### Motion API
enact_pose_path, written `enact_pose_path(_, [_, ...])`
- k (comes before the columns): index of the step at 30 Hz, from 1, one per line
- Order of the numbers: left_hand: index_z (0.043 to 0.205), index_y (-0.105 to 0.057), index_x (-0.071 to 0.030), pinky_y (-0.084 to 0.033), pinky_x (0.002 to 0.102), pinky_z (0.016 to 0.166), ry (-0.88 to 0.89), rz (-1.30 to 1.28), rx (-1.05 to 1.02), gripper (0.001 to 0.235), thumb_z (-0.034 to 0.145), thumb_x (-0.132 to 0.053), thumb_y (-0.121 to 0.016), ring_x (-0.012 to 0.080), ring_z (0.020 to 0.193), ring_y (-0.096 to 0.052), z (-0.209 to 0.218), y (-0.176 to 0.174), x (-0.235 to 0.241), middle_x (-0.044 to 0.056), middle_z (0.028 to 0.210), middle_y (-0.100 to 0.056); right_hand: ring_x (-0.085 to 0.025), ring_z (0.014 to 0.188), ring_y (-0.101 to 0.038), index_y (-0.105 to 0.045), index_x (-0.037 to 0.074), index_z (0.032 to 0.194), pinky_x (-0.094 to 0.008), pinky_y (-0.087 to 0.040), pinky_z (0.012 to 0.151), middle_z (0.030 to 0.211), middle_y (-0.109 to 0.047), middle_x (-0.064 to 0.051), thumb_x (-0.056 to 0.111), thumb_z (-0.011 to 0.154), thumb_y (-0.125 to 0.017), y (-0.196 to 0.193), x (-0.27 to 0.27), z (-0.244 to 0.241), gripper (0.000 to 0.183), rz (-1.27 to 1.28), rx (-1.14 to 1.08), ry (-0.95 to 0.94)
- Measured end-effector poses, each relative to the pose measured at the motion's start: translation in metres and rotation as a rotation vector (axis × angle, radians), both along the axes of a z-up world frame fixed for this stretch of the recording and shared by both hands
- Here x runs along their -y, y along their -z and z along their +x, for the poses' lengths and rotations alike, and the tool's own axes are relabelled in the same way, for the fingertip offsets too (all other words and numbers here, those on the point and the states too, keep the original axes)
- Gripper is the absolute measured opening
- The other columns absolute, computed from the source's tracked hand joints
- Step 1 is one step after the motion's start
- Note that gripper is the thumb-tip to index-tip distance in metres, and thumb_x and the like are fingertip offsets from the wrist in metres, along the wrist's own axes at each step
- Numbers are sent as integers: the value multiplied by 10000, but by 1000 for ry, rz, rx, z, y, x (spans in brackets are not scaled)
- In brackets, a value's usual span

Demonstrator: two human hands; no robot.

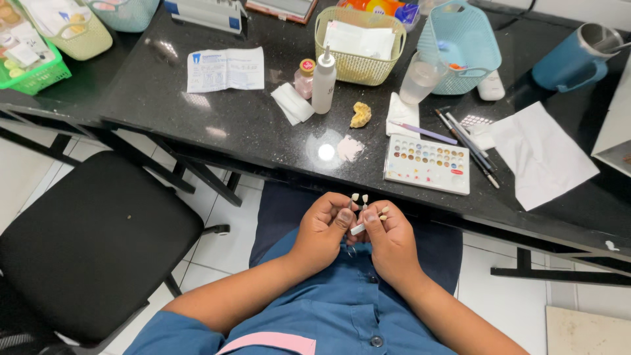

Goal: The person holds a small tooth-shaped object with tweezers and uses a fine brush to apply color from a palette onto the object. The person repeatedly dips the brush into the palette and applies color to the object's surface.

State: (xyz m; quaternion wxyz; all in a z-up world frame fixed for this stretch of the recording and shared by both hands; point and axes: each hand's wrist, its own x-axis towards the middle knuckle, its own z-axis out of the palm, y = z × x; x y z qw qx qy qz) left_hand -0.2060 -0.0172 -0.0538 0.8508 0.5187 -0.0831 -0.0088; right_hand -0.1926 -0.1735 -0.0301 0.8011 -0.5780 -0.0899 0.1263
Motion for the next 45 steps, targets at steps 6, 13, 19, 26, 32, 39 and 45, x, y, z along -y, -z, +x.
enact_pose_path(6, [1221,-548,-30,-473,231,670,55,35,365,231,1135,-243,-555,62,742,-526,38,-93,8,12,895,-596,-131,979,-580,-520,24,1081,-277,-533,908,1047,-591,-74,178,1114,-518,-95,13,9,157,-33,449,117])
enact_pose_path(13, [1246,-532,-44,-511,223,724,64,40,718,260,1116,-269,-554,36,830,-549,47,-211,27,5,1004,-633,-119,961,-540,-538,21,1123,-248,-483,911,1040,-605,-90,159,1118,-571,-198,20,9,141,29,783,280])
enact_pose_path(19, [1248,-554,-49,-506,194,755,75,41,823,212,1164,-242,-564,15,847,-540,27,-235,28,-10,963,-601,-115,945,-564,-557,-7,1096,-230,-478,921,1024,-624,-114,148,1137,-600,-215,26,-6,167,69,891,282])
enact_pose_path(26, [1251,-554,-49,-513,212,785,102,57,822,223,1142,-242,-568,19,852,-548,17,-244,24,-3,1007,-620,-116,966,-571,-553,-13,1103,-248,-486,980,1052,-625,-124,126,1133,-589,-219,25,-17,147,71,914,280])
enact_pose_path(32, [1251,-565,-48,-499,195,761,8,132,892,213,1160,-240,-568,28,848,-547,15,-242,22,8,971,-614,-110,965,-561,-547,0,1140,-247,-483,954,1063,-615,-117,114,1130,-570,-216,22,-21,116,10,909,325])
enact_pose_path(39, [1238,-559,-46,-515,199,782,2,115,872,209,1152,-236,-569,33,874,-572,15,-239,25,13,985,-620,-103,947,-571,-551,-6,1116,-224,-491,902,1048,-627,-115,117,1139,-562,-215,21,-20,125,-2,943,340])
enact_pose_path(45, [1254,-559,-40,-502,192,770,16,105,859,209,1161,-227,-566,28,864,-561,15,-236,28,16,975,-617,-91,915,-557,-551,-10,1115,-211,-467,851,1028,-623,-112,108,1131,-574,-212,22,-22,122,41,901,341])
